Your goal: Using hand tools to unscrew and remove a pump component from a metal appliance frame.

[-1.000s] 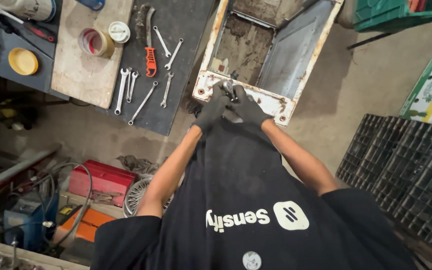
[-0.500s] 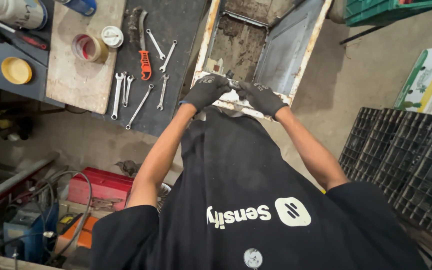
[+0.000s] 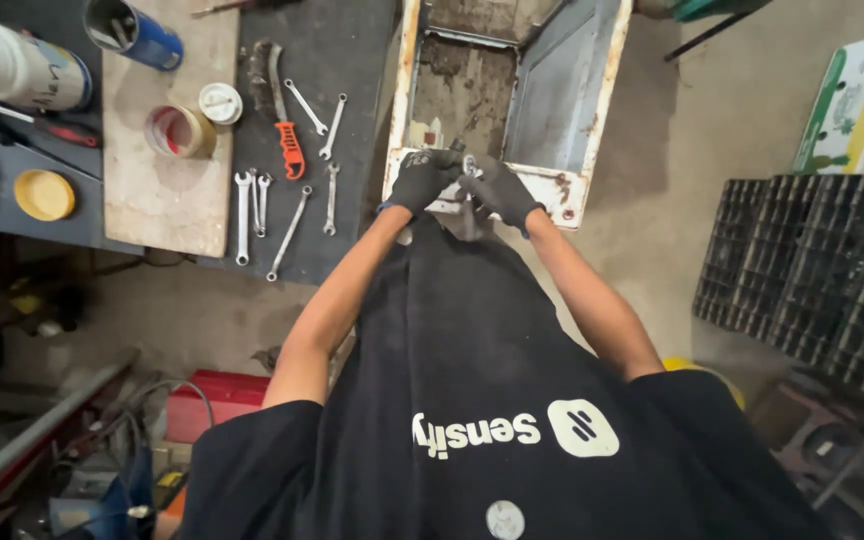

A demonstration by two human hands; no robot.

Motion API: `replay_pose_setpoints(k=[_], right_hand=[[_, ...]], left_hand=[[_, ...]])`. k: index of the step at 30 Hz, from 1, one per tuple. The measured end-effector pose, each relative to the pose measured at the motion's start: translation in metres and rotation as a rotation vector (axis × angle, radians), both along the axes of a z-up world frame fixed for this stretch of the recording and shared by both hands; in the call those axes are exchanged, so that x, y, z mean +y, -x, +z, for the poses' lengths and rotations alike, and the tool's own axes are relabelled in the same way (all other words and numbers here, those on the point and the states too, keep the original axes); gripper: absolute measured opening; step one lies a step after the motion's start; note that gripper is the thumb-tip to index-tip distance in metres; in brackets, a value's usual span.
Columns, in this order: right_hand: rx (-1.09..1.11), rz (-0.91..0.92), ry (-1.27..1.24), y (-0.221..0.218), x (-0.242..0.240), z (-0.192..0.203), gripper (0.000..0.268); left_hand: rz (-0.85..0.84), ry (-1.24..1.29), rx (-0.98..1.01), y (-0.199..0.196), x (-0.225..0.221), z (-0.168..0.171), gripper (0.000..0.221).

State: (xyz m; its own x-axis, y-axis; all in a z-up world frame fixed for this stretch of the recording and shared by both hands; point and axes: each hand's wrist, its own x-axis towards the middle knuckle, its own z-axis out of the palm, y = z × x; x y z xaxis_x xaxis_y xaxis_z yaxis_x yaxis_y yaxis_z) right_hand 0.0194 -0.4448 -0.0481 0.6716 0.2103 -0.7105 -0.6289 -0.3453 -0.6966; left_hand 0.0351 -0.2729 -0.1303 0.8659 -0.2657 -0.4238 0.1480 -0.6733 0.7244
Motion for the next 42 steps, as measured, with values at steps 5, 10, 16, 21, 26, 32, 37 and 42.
replay_pose_setpoints(k=[5,10,16,21,26,32,37,42], right_hand=[[-0.189,0.294,0.310,0.015,0.005,0.001,0.034],[-0.184,0.278,0.381,0.033,0.000,-0.036,0.038],[-0.180,0.223,0.419,0.040,0.013,-0.017,0.043],[-0.228,0.218,0.469,0.042,0.013,-0.031,0.045],[-0.233,0.310,0.475,0.049,0.032,0.011,0.049],[-0.310,0.707,0.674,0.043,0.044,0.021,0.060],[-0.497,0.965,0.954,0.014,0.028,-0.023,0.040],[-0.686,1.167,0.908,0.005,0.023,-0.024,0.040]], left_hand=[[-0.151,0.028,-0.043,-0.005,0.020,-0.008,0.024],[-0.212,0.039,-0.013,-0.004,0.028,-0.027,0.023],[-0.170,0.092,0.131,-0.004,0.035,0.000,0.016],[-0.132,0.110,0.182,-0.006,0.035,0.000,0.016],[0.039,0.199,0.234,0.011,0.048,0.007,0.017],[0.123,0.041,0.007,0.012,0.075,0.017,0.027],[0.036,-0.071,-0.114,0.031,0.075,0.012,0.025],[-0.264,-0.369,-0.299,0.053,0.063,-0.011,0.063]])
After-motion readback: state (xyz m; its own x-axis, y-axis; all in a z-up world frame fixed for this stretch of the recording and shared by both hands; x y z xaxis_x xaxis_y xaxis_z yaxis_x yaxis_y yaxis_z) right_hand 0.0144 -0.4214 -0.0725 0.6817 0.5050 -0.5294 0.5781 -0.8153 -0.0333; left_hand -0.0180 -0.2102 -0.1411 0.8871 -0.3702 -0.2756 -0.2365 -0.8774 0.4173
